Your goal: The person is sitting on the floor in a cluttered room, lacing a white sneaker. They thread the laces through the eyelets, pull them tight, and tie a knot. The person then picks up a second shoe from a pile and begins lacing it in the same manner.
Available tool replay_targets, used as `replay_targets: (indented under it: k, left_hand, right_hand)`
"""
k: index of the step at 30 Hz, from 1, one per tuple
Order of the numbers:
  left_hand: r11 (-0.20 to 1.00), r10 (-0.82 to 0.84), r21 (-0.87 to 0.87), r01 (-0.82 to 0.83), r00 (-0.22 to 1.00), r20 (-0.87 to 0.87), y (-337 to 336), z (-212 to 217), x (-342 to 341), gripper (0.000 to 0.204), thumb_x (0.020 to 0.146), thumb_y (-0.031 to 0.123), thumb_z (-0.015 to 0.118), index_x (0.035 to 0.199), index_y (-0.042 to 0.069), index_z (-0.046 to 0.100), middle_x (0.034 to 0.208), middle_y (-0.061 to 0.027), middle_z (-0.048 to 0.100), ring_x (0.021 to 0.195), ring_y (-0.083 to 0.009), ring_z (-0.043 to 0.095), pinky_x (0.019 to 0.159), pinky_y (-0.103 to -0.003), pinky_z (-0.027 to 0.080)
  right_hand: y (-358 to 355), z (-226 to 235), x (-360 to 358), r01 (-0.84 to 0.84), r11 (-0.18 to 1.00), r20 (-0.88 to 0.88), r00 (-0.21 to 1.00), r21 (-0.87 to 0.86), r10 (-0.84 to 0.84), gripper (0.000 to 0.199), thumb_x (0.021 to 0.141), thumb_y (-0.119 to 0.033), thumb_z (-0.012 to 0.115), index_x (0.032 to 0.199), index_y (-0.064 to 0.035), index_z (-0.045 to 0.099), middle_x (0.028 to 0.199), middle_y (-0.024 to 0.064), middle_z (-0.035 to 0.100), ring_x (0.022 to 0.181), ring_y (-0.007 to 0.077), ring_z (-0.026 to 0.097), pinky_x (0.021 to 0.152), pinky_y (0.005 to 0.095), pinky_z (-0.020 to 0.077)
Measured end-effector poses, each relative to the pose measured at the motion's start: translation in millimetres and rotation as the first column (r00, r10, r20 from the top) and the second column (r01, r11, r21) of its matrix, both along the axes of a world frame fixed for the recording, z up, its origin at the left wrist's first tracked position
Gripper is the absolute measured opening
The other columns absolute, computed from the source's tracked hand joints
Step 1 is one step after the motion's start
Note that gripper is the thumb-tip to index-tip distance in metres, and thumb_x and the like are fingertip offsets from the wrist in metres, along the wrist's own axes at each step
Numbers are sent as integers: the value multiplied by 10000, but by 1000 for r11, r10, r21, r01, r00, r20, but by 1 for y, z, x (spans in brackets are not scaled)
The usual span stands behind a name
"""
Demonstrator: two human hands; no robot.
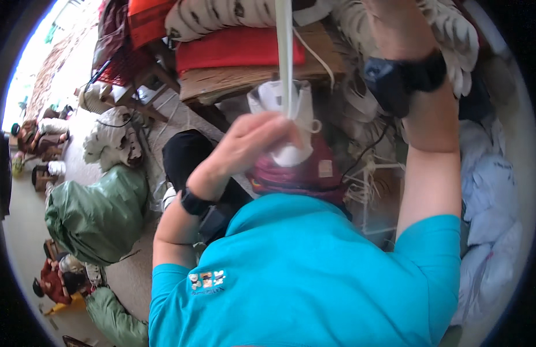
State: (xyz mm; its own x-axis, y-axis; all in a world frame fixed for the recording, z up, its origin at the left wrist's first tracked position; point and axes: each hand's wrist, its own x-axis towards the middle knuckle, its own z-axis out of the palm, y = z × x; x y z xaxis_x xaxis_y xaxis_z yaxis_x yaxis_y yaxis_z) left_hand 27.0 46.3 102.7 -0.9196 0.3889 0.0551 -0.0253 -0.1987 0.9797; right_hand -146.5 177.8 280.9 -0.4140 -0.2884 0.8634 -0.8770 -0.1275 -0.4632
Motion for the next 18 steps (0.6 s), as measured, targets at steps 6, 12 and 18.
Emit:
replay_targets:
  k: [6,12,18]
  left_hand:
    - [863,302,410,-295,952,50,-27,1,-22,366,1062,286,455,872,19,620,655,52,392,610,-58,346,590,-236,323]
    - [817,405,379,-435,900,159,-19,-14,-43,371,1071,288,436,878,29,619,615,55,344,581,-56,303,585,-236,319]
    - [860,355,347,-375,927,121,-17,-26,-49,340,1072,277,427,909,36,604,636,51,357,587,-68,312,603,-244,342]
  right_hand:
    - [20,-67,12,222,755,15,956,617,-293,157,979,-131,557,1064,-29,642,805,72,673,685,171,648,607,277,527]
    - [38,-179,77,-9,366,35,997,931,-63,155,901,-236,647,960,-92,643,743,150,649,692,345,660,621,447,508]
    - [22,-233,78,39,240,-16,995,970,-98,146,896,-205,620,945,-71,590,692,131,651,694,338,678,609,461,525]
